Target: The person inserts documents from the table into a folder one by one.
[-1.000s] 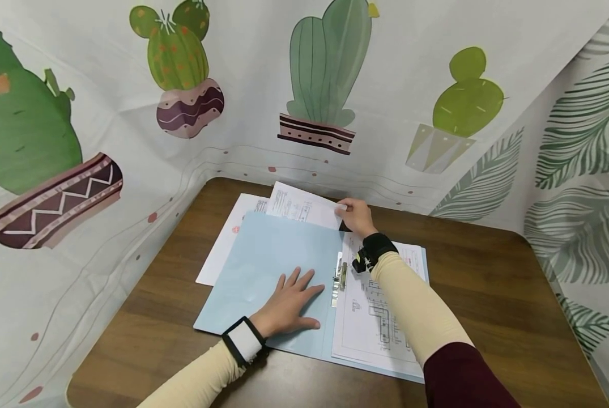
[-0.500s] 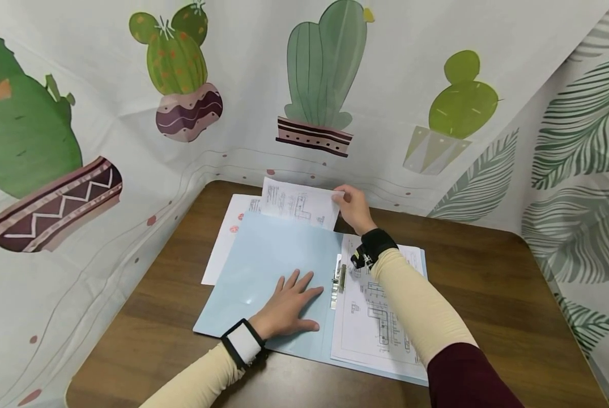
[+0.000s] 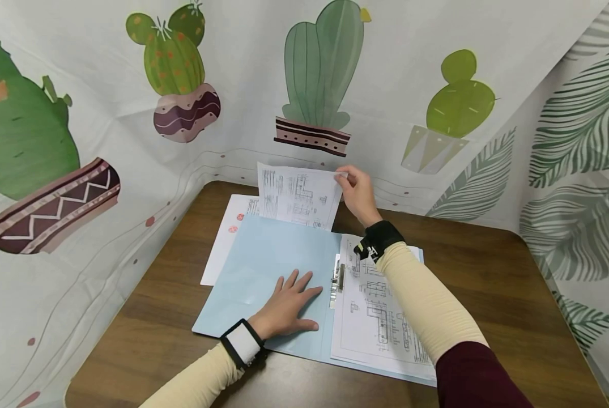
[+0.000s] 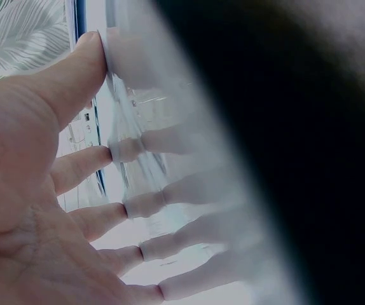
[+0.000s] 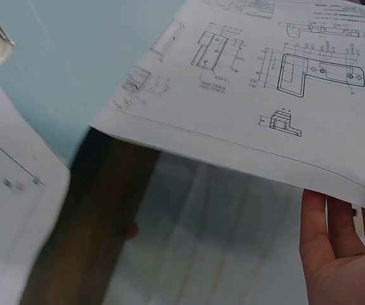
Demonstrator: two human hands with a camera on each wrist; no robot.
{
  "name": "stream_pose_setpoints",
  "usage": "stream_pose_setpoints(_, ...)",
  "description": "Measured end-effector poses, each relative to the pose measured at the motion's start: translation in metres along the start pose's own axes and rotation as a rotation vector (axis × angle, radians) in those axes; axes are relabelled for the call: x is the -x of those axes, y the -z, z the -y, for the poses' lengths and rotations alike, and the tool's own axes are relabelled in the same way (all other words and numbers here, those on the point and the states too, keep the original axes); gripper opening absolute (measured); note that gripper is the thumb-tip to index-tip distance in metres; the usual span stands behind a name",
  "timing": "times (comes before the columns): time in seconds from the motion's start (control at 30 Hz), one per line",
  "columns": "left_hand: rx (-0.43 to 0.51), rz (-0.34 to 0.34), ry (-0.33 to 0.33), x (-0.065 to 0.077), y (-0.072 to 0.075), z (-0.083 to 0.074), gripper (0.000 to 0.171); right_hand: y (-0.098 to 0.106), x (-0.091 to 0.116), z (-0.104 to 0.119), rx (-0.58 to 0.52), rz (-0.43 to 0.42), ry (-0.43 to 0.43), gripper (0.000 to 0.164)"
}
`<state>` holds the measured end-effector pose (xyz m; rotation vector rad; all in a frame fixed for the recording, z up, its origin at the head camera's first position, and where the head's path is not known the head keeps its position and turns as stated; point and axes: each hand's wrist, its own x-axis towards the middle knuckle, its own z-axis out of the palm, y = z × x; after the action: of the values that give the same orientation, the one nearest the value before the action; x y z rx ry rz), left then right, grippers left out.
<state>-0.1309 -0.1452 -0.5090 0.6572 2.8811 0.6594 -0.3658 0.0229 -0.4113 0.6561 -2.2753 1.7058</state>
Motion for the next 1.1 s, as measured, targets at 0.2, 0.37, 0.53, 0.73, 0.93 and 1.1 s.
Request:
stream_pose_setpoints(0.2,0.004,-0.003,-0.005,0.0,-0.001,0.001,0.079,0.018,-0.007,0.017,0.047,-0.08,0.085,0.012)
stream_pose_setpoints(0.37,0.005,-0.005,-0.004,0.0,-0.001,0.001,0.079,0.032,-0.011,0.027,0.057,-0.139,0.138,0.012)
stream_pose_setpoints(0.53,0.008,-0.006,-0.001,0.001,-0.002,0.001,0.079,0.046,-0.013,0.035,0.051,-0.209,0.156,0.013)
stream_pose_setpoints(0.73,-0.001,-0.008,0.007,0.001,-0.003,-0.001,0.079,0.062,-0.011,0.059,0.014,-0.284,0.211,0.011)
stream_pose_setpoints(0.93,-0.001,-0.008,0.004,0.001,-0.003,-0.001,0.079,0.084,-0.005,0.081,0.039,-0.308,0.241,0.011)
stream_pose_setpoints(1.1,0.003,-0.012,-0.003,0.001,-0.002,-0.001,0.078,0.107,-0.006,0.088,0.063,-0.327,0.236,0.012)
